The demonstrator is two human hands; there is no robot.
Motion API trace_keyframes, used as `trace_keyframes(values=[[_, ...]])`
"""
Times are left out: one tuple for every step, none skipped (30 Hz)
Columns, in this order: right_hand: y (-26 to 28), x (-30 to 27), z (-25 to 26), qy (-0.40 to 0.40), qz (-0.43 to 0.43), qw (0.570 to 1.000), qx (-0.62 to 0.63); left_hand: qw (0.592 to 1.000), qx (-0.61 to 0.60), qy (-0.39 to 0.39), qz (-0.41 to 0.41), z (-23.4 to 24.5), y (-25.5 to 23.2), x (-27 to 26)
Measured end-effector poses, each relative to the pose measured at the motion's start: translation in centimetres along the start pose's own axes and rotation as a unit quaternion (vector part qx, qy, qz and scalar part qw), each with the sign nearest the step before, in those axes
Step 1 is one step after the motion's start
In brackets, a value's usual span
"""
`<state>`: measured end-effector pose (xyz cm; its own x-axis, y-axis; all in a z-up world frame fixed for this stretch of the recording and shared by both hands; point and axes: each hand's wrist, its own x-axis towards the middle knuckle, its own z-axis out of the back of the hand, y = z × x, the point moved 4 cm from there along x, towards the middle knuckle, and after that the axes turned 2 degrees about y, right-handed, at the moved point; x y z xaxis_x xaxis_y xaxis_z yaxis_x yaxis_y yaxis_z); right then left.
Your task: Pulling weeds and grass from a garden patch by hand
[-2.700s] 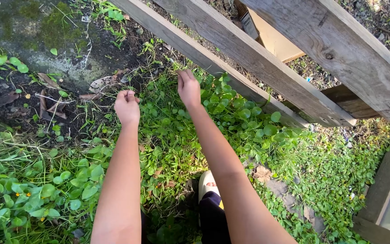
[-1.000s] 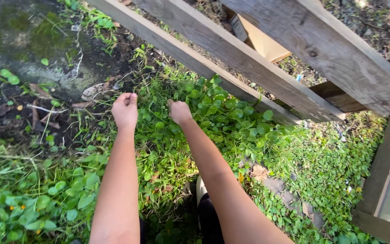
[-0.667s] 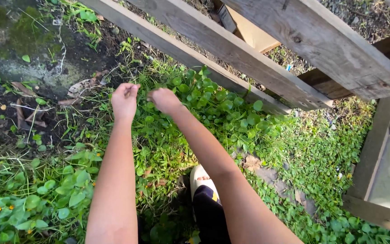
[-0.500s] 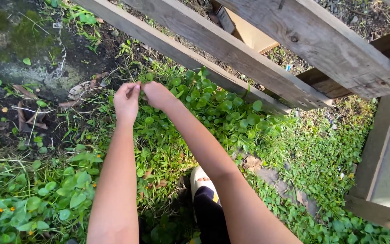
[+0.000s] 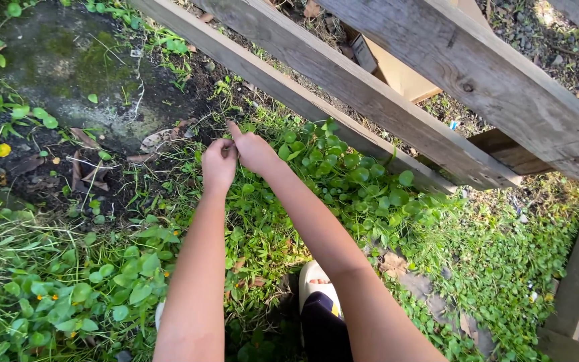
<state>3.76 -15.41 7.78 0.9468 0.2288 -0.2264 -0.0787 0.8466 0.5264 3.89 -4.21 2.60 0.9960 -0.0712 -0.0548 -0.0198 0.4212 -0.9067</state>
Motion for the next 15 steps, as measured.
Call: trace_keyframes(values=[[0.3,-0.1,0.0,0.000,0.002,1.000,0.000,1.000,0.001,-0.002,0.000,0.1,0.3,0.0],[0.6,-0.2,0.2,-0.002,0.004,1.000,-0.009,1.000,0.023,0.000,-0.002,0.1,0.4,0.1],[1.0,-0.3,0.4,-0.004,0.007,1.000,-0.018,0.999,0.045,0.002,-0.005,0.1,0.6,0.2],[0.8,-0.2,0.3,-0.005,0.008,1.000,-0.018,0.999,0.046,0.001,-0.005,0.1,0.8,0.3],[0.7,-0.1,0.2,-0.011,0.013,1.000,-0.015,0.998,0.051,0.009,0.022,0.0,1.3,0.4],[0.6,-0.1,0.1,-0.018,0.017,1.000,-0.011,0.997,0.057,0.018,0.050,-0.2,1.8,0.4],[0.2,0.2,-0.3,-0.018,0.018,1.000,-0.011,0.997,0.058,0.017,0.050,-0.2,1.5,0.3],[0.0,0.6,-0.8,-0.019,0.019,1.000,0.002,0.995,0.064,0.031,0.071,-0.3,1.4,0.3],[-0.2,1.0,-1.3,-0.019,0.020,0.999,0.015,0.992,0.070,0.044,0.092,-0.3,1.3,0.2],[0.1,0.9,-1.1,-0.019,0.022,0.999,0.016,0.992,0.071,0.043,0.093,-0.1,1.0,0.1],[0.4,0.7,-0.9,-0.015,0.016,0.999,0.023,0.991,0.068,0.071,0.095,-0.1,0.8,0.0],[0.7,0.6,-0.8,-0.011,0.010,0.999,0.030,0.988,0.064,0.099,0.097,-0.1,0.6,-0.3],[0.4,0.8,-1.0,-0.010,0.013,0.999,0.030,0.988,0.064,0.097,0.099,-0.4,1.6,-0.1],[0.0,1.0,-1.3,-0.007,0.008,0.999,0.038,0.989,0.085,0.095,0.078,-0.6,2.4,0.1],[-0.4,1.2,-1.6,-0.004,0.004,0.999,0.046,0.988,0.105,0.093,0.057,-0.9,3.3,0.3]])
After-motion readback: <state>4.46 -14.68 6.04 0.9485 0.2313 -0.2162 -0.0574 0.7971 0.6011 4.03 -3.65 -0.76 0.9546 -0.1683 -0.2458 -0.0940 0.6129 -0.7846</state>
